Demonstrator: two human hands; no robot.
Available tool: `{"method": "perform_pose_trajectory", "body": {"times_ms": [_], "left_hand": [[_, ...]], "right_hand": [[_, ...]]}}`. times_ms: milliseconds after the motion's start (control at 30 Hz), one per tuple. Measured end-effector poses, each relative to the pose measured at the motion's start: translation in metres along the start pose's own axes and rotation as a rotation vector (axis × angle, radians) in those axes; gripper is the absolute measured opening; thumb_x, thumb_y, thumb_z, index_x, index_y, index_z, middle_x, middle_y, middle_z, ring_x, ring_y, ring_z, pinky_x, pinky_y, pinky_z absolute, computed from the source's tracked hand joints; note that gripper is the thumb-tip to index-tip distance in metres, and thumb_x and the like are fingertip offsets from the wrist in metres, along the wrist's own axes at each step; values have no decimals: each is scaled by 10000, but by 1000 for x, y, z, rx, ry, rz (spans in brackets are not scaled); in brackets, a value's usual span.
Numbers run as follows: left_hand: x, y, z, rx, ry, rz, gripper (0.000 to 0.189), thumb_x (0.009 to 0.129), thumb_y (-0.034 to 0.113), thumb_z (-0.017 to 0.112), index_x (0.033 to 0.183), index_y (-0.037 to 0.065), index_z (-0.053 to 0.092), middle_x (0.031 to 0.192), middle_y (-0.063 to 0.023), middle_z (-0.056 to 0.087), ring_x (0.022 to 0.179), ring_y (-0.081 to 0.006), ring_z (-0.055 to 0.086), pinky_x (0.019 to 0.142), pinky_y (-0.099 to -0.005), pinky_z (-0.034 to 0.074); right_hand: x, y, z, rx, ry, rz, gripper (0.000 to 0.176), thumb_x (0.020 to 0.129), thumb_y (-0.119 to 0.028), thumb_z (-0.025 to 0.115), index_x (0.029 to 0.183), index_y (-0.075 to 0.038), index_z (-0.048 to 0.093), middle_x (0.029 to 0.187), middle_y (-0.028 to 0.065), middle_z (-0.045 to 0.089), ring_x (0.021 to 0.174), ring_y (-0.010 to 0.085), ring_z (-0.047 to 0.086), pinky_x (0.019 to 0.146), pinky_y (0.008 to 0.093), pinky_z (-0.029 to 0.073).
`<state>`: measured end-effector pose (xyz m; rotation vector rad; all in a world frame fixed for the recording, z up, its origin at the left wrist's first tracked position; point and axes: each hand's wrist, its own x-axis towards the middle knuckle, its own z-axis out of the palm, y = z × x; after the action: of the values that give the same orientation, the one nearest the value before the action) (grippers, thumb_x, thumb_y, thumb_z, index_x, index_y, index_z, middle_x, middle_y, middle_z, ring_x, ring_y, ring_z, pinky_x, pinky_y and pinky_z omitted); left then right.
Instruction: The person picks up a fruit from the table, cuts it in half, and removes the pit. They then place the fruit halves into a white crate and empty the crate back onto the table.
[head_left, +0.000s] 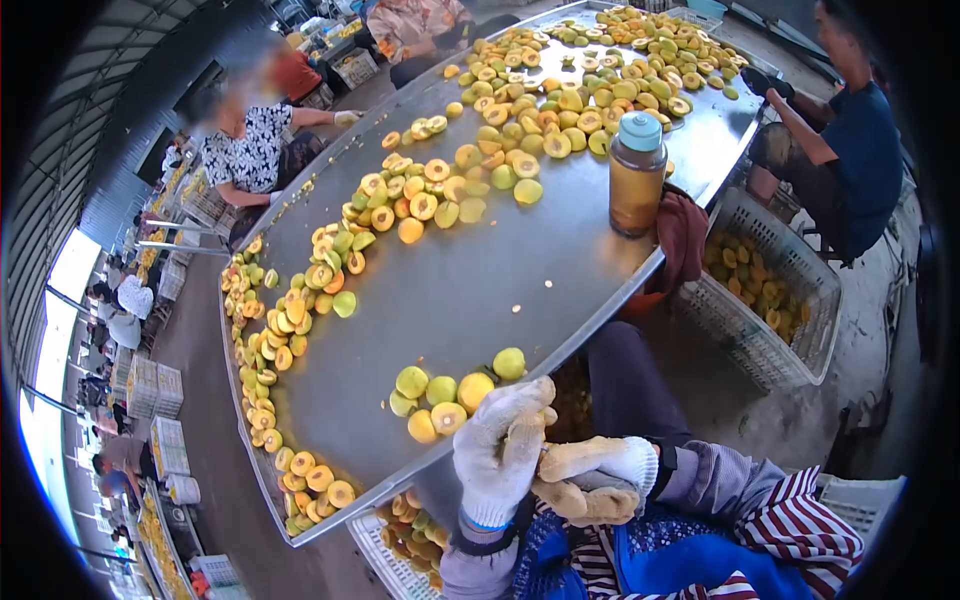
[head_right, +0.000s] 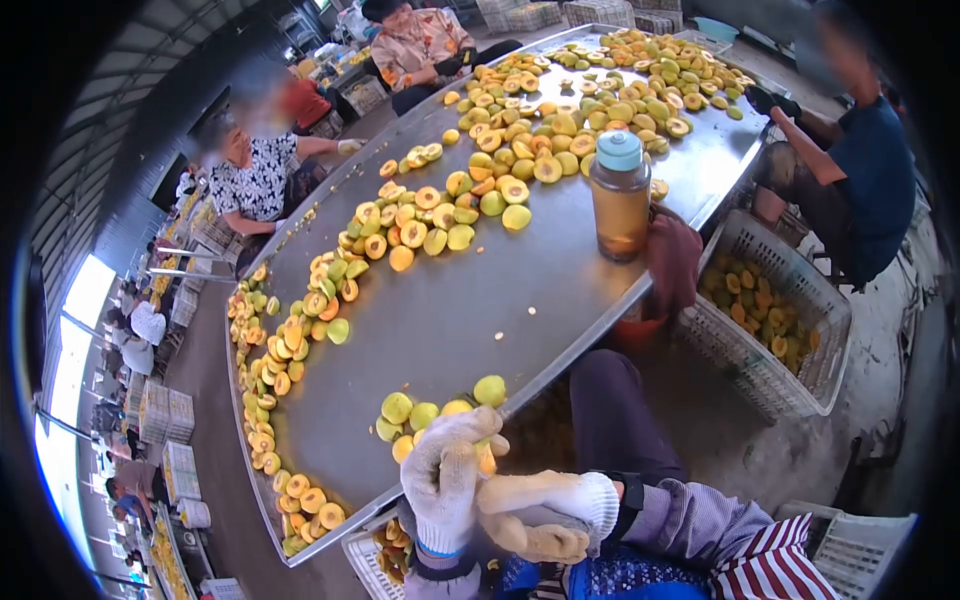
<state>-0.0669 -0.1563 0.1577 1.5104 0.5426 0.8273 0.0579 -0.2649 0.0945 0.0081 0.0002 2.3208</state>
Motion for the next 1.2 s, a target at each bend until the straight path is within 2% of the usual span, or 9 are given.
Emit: {"method": "perform_pose_trajectory", "body": {"times_ms": [200,333,600,700,800,933,1067,1133,1200], "left_hand": [[-9,-4,3,-424,-28,-103,453,959,391,603,1039,-50,666,989,-195,679,773,-247,663,701,-354,548],[-8,-15,14,-106,123,240,495,962,450,576,1021,-34,668,982,-190,679,768,-256,659,745,-388,539],[-14,-4,23,-465,119,-23,488,982,457,515,985,-9,659,951,-192,671,766,-276,656,745,-399,542],[-12,-16,17,-117,73,284,462,984,432,524,1023,-8,664,954,-191,671,779,-280,654,763,-413,540],[-6,-22,11,-156,-17,319,455,981,419,537,1056,-9,670,986,-195,668,830,-277,652,791,-420,534],[-14,-17,21,-574,-1,27,460,997,468,480,1025,22,585,932,-174,642,766,-275,632,774,-437,523],[-3,-32,12,-1240,-3,-299,487,1014,465,440,1108,13,595,961,-164,625,800,-292,649,591,-306,550],[-4,-24,14,-1033,115,-439,519,1002,514,449,1159,39,585,1024,-136,626,860,-285,662,542,-271,543],[-7,-26,13,-824,227,-402,546,1001,528,435,1236,49,554,1099,-131,624,950,-279,651,621,-312,558]], "right_hand": [[-2,2,-18,-2,84,-21,292,980,-228,605,1185,-20,603,987,57,679,834,131,683,730,253,579],[-7,4,-19,117,-32,-8,305,978,-216,603,1202,-8,599,1020,69,682,871,151,689,752,262,583],[-5,3,4,-1,27,-21,221,1004,-215,540,1038,-8,609,817,69,641,625,136,634,549,247,535],[-6,8,14,108,-21,-65,232,997,-228,550,1023,-5,607,766,58,623,594,130,616,528,244,523],[-2,11,21,124,-74,-102,237,987,-219,565,1021,12,601,784,70,625,579,134,610,531,231,522],[-3,8,14,35,75,-90,231,972,-210,586,1018,15,600,820,80,628,575,134,607,528,227,518],[-3,-2,9,-70,-51,143,278,965,-251,590,1005,24,591,804,95,625,553,146,598,498,229,498],[0,3,9,-175,-73,195,346,968,-324,578,936,21,580,743,100,600,534,154,585,442,252,465],[2,9,-60,170,-270,410,454,990,-401,506,1113,33,561,950,166,626,726,228,621,595,322,503]]}}
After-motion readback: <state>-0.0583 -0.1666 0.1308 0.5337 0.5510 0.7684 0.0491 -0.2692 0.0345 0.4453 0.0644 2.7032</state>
